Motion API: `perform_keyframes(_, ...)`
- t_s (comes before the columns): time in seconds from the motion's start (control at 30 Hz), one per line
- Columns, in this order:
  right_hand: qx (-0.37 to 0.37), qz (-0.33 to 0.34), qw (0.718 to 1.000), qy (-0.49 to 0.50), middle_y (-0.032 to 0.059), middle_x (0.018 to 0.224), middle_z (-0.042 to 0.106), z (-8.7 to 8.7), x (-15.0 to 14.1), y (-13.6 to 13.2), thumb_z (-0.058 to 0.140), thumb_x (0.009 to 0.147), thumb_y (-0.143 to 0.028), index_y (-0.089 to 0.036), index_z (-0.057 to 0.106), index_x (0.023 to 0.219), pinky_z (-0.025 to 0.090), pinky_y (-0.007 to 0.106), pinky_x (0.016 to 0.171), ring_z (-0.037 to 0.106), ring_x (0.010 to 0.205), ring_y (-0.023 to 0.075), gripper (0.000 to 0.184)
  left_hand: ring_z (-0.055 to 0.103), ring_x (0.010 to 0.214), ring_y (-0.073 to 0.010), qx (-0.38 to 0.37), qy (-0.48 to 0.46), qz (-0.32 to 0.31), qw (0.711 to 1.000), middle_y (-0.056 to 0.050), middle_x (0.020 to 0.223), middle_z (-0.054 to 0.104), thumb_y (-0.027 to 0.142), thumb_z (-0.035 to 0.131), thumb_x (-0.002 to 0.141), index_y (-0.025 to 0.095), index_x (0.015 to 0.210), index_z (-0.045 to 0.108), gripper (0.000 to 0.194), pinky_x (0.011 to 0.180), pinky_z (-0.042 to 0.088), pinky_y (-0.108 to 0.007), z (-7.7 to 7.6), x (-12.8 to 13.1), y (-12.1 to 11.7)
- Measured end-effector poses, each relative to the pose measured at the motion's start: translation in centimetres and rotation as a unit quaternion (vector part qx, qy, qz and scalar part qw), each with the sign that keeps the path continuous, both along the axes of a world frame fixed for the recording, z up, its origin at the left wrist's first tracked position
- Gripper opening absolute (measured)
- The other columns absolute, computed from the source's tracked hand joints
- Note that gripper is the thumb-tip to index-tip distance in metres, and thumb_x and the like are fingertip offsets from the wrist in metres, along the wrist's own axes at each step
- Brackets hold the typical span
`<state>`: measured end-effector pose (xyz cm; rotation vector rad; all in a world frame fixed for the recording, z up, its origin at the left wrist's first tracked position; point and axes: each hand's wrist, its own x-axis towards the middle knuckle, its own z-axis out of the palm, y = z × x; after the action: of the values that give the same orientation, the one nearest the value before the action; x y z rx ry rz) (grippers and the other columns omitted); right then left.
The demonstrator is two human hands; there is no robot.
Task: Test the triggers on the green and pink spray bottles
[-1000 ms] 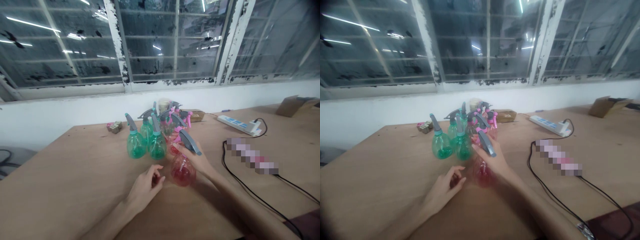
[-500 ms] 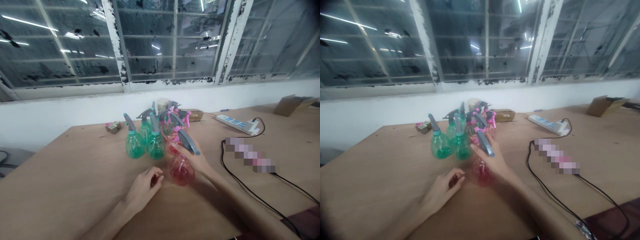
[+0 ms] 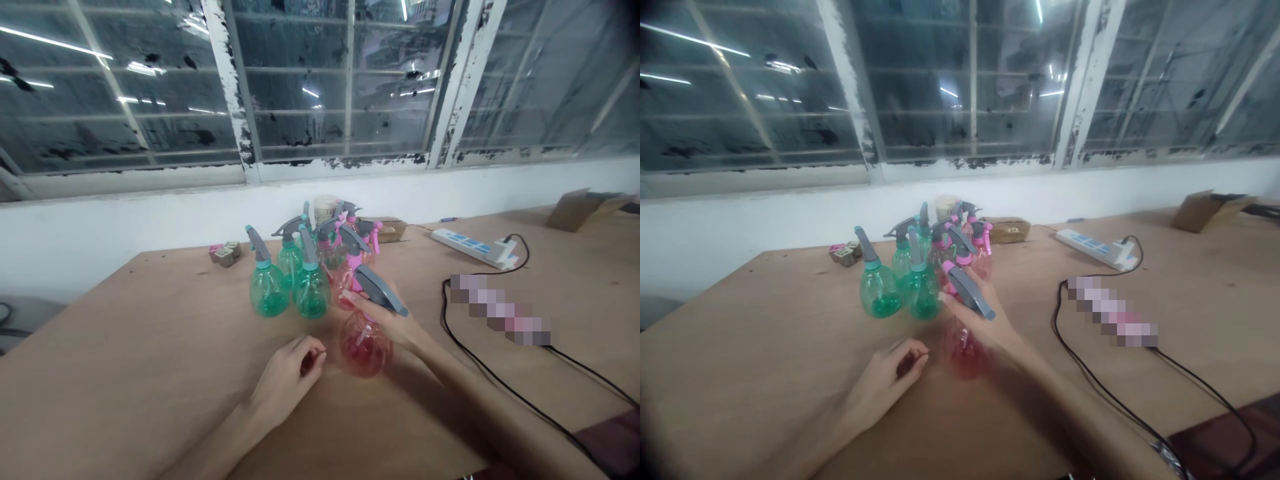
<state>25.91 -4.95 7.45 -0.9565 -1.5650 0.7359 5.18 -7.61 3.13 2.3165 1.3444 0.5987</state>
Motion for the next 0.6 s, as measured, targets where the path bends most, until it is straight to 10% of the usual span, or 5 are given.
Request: perform_keyframes(0.6, 0.013, -0.050, 0.997, 0.058, 0.0025, 0.091, 0.068, -0.78, -0.21, 0.77, 0.064, 0.075, -0.038, -0.024, 0.058, 0.102, 0.049, 0.035, 0.077, 0.064, 0.081, 0.0187, 0.031, 0.057, 0.062, -0.0122, 0.006, 0.003, 0.001, 1.000, 0.003, 0.075, 0.063, 0.027, 0.042, 0.089, 0.023, 0.090, 0.057, 0.016, 0.057, 0.041, -0.021, -0.19, 0.01, 0.02)
